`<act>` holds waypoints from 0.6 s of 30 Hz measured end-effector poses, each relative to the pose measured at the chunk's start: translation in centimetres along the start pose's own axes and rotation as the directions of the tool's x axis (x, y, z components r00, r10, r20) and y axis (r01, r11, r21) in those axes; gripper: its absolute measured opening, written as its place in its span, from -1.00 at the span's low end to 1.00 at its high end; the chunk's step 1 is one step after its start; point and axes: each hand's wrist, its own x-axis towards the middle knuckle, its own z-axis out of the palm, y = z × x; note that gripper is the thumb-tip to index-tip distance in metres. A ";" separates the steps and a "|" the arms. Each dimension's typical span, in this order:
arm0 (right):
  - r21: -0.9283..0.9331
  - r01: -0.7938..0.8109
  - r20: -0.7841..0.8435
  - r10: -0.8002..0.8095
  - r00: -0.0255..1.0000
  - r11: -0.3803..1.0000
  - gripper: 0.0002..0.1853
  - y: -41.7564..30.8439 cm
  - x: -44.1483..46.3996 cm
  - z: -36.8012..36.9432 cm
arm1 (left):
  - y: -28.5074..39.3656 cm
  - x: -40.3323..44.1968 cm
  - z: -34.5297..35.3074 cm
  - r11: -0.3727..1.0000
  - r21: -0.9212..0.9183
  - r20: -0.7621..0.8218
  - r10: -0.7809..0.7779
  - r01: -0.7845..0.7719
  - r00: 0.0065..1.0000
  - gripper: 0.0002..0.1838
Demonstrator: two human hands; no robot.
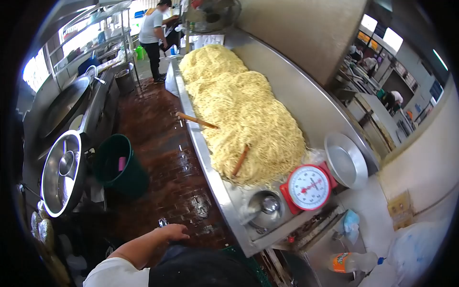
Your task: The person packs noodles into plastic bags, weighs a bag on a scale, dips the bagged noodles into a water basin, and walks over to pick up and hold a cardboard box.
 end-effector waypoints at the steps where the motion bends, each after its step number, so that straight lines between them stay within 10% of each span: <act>1: 0.169 0.049 0.008 -0.051 0.999 0.984 -0.14 -0.9 -0.9 0.8 | -1.1 -0.3 0.3 1.000 0.004 -0.015 -0.007 0.007 1.000 -0.34; 3: 0.288 0.238 -0.138 -0.206 0.969 0.927 -0.40 -10.2 2.6 -6.8 | -4.1 3.6 2.4 0.986 -0.111 -0.015 0.122 -0.123 0.992 -0.35; 9: 0.659 -0.219 0.355 -0.040 0.934 0.719 -0.37 -30.7 -1.9 -11.0 | -20.8 -2.0 -8.3 0.972 -0.235 -0.068 -0.042 0.025 0.997 -0.34; 13: 0.562 -0.805 0.733 -0.336 0.592 -0.191 -0.29 -45.7 -5.0 -12.3 | -26.8 -1.5 -14.5 0.965 -0.234 -0.235 0.063 -0.120 0.970 -0.36; 18: 0.715 -0.690 0.643 -0.284 0.711 -0.108 -0.31 -56.5 -4.6 -9.6 | -27.2 1.4 -25.3 0.940 -0.301 -0.278 0.076 -0.162 0.958 -0.36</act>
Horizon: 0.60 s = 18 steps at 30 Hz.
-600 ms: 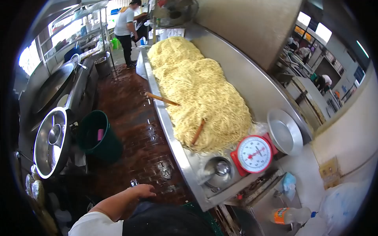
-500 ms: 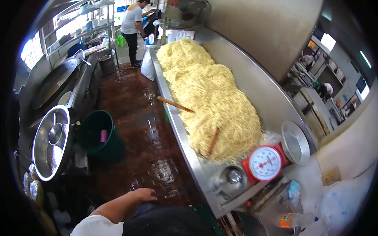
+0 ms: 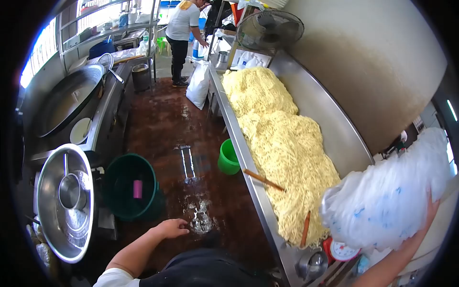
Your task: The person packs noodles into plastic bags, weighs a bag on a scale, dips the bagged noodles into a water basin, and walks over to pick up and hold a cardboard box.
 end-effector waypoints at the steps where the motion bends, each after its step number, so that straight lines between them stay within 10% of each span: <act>1: -0.088 0.053 0.005 -0.052 0.999 0.995 -0.30 0.8 0.8 1.9 | 0.3 1.3 -1.6 1.000 -0.019 -0.019 0.015 -0.016 1.000 -0.36; 7: -0.466 0.354 0.218 -0.283 0.934 0.811 -0.24 9.7 2.9 17.4 | -2.6 6.4 -9.0 0.993 0.112 0.082 0.021 -0.030 0.996 -0.36; 11: -0.269 0.205 0.329 -0.111 0.938 0.941 -0.47 8.2 -3.2 38.6 | -7.8 6.7 -14.7 0.983 0.079 -0.033 -0.166 0.168 0.986 -0.32; 15: -0.071 0.414 0.636 -0.278 0.720 0.908 -0.59 11.8 -3.7 52.9 | -9.2 10.0 -20.2 0.949 -0.018 -0.048 -0.316 0.316 0.947 -0.28; 18: -0.001 0.442 0.654 -0.334 0.679 0.897 -0.61 15.1 -4.0 61.2 | -12.3 17.6 -23.0 0.984 0.030 -0.013 -0.173 0.174 0.985 -0.28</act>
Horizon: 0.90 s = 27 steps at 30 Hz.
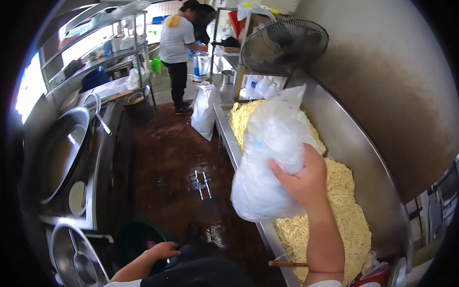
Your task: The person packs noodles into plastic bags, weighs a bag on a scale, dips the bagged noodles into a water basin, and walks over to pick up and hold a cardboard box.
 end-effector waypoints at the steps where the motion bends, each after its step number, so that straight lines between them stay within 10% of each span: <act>1: 0.037 -0.027 0.011 0.026 1.000 0.999 -0.61 0.4 1.3 2.0 | 0.5 1.9 -1.5 0.994 0.031 0.009 0.107 -0.107 0.994 -0.28; 7: 0.182 -0.114 -0.063 0.127 0.990 0.977 -0.62 3.5 8.6 11.6 | 7.5 14.3 -18.0 0.960 -0.039 -0.184 0.267 -0.279 0.946 -0.34; 12: -0.066 0.037 -0.110 -0.044 0.993 0.997 -0.66 4.7 13.5 15.0 | 10.7 21.3 -29.3 0.931 -0.068 -0.215 0.338 -0.359 0.916 -0.37; 21: -0.103 0.098 -0.070 -0.106 0.992 0.990 -0.58 11.0 16.1 21.0 | 8.4 33.3 -32.3 0.811 0.076 -0.302 0.573 -0.580 0.762 -0.51; 22: -0.089 0.077 -0.065 -0.083 0.994 0.993 -0.56 11.7 16.8 21.4 | 8.4 33.4 -33.1 0.812 0.086 -0.296 0.574 -0.577 0.764 -0.51; 24: -0.107 0.070 -0.048 -0.075 0.996 0.992 -0.57 12.7 17.9 21.9 | 8.8 32.5 -32.6 0.743 -0.653 0.017 0.210 -0.149 0.977 -0.51; 27: -0.151 0.031 -0.068 -0.042 0.997 0.988 -0.59 13.9 19.4 21.2 | 11.1 33.2 -34.8 0.839 -0.542 0.063 0.098 -0.049 0.993 -0.53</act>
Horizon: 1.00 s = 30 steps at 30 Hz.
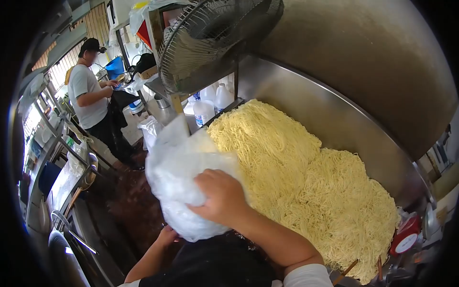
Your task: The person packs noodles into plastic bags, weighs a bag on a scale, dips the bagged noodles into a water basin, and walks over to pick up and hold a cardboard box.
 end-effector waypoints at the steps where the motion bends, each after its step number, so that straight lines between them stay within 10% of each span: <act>1: -0.024 -0.041 -0.043 0.040 0.998 0.999 -0.61 0.8 0.2 -0.4 | -0.3 1.7 -0.4 1.000 -0.021 -0.037 0.010 -0.011 0.999 -0.54; 7: 0.229 -0.476 -0.255 0.524 0.813 0.849 -0.55 2.1 0.2 -3.1 | 6.5 12.8 -6.2 0.913 0.245 -0.037 0.346 -0.327 0.938 -0.53; 13: -0.266 -0.350 -0.148 0.320 0.936 0.898 -0.50 -0.4 6.3 -2.0 | 20.8 13.4 -10.2 0.752 -0.175 0.077 0.655 -0.636 0.752 -0.33; 17: -0.393 -0.247 -0.126 0.214 0.969 0.886 -0.60 1.4 9.1 1.9 | 26.0 9.1 -10.4 0.520 0.023 0.438 0.762 -0.854 0.477 -0.19; 21: -0.279 -0.153 -0.036 0.149 0.988 0.948 -0.61 0.8 13.2 5.7 | 21.5 13.4 -10.5 0.836 -0.286 0.288 0.542 -0.469 0.789 -0.30; 23: -0.179 0.028 -0.059 -0.039 0.997 0.984 -0.60 0.7 15.2 8.5 | 17.6 14.8 -10.3 0.646 -0.750 0.151 0.373 -0.140 0.915 -0.37; 30: 0.034 0.170 -0.255 -0.156 0.954 0.985 -0.66 -0.3 26.6 18.4 | 23.7 14.3 -19.3 0.350 -0.837 -0.170 0.564 -0.420 0.808 -0.38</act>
